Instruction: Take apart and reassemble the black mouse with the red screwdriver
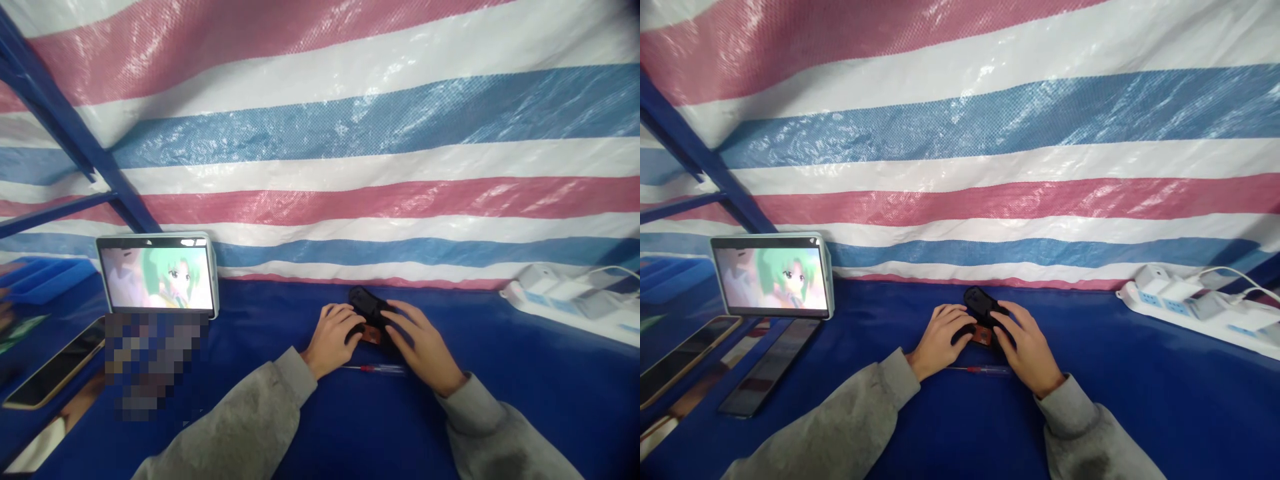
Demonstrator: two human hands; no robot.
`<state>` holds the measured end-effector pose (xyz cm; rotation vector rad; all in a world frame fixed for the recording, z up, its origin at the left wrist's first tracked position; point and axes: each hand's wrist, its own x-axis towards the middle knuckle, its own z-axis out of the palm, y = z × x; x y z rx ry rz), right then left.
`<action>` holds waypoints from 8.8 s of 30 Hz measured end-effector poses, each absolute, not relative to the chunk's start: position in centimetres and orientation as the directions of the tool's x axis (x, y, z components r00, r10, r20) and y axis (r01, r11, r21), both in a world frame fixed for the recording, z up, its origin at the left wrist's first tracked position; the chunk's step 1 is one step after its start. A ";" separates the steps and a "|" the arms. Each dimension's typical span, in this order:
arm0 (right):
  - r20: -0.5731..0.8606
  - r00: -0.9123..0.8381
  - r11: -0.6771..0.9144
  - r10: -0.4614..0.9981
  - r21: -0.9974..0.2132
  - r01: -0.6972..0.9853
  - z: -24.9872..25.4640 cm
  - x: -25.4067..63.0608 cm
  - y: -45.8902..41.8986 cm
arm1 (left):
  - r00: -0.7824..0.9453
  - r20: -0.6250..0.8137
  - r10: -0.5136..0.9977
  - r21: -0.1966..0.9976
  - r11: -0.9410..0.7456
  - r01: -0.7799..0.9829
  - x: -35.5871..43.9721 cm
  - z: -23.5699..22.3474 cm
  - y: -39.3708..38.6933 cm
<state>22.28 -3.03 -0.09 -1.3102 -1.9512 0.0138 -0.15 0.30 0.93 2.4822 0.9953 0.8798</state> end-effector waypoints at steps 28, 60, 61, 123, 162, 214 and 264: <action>0.710 -0.257 0.518 0.655 -0.175 0.837 0.9 22.5 -4.0 | 0.360 0.839 0.407 0.327 -0.907 0.265 1.1 0.5 0.5; 0.738 -0.144 0.510 0.659 -0.298 0.807 1.3 21.7 -4.4 | 0.299 0.843 0.446 0.379 -0.889 0.257 0.9 0.6 0.6; 0.736 -0.142 0.510 0.662 -0.303 0.805 1.3 21.7 -4.4 | 0.296 0.846 0.444 0.379 -0.890 0.254 0.9 0.6 0.6; 0.590 -0.054 0.458 0.806 -0.563 0.688 3.6 20.6 -5.2 | 0.381 0.821 0.426 0.327 -0.897 0.298 0.7 0.5 0.4; 0.579 -0.041 0.451 0.814 -0.587 0.672 3.0 21.0 -5.1 | 0.367 0.792 0.487 0.385 -0.866 0.319 0.8 0.6 0.3; 0.571 0.067 0.355 0.818 -0.593 0.723 2.3 21.8 -4.6 | 0.575 0.548 0.608 0.277 -0.780 0.561 0.5 0.9 -0.1; 0.479 0.248 0.195 0.842 -0.699 0.689 -0.3 23.3 -3.0 | 0.510 0.422 0.750 0.444 -0.661 0.604 0.5 1.0 -0.1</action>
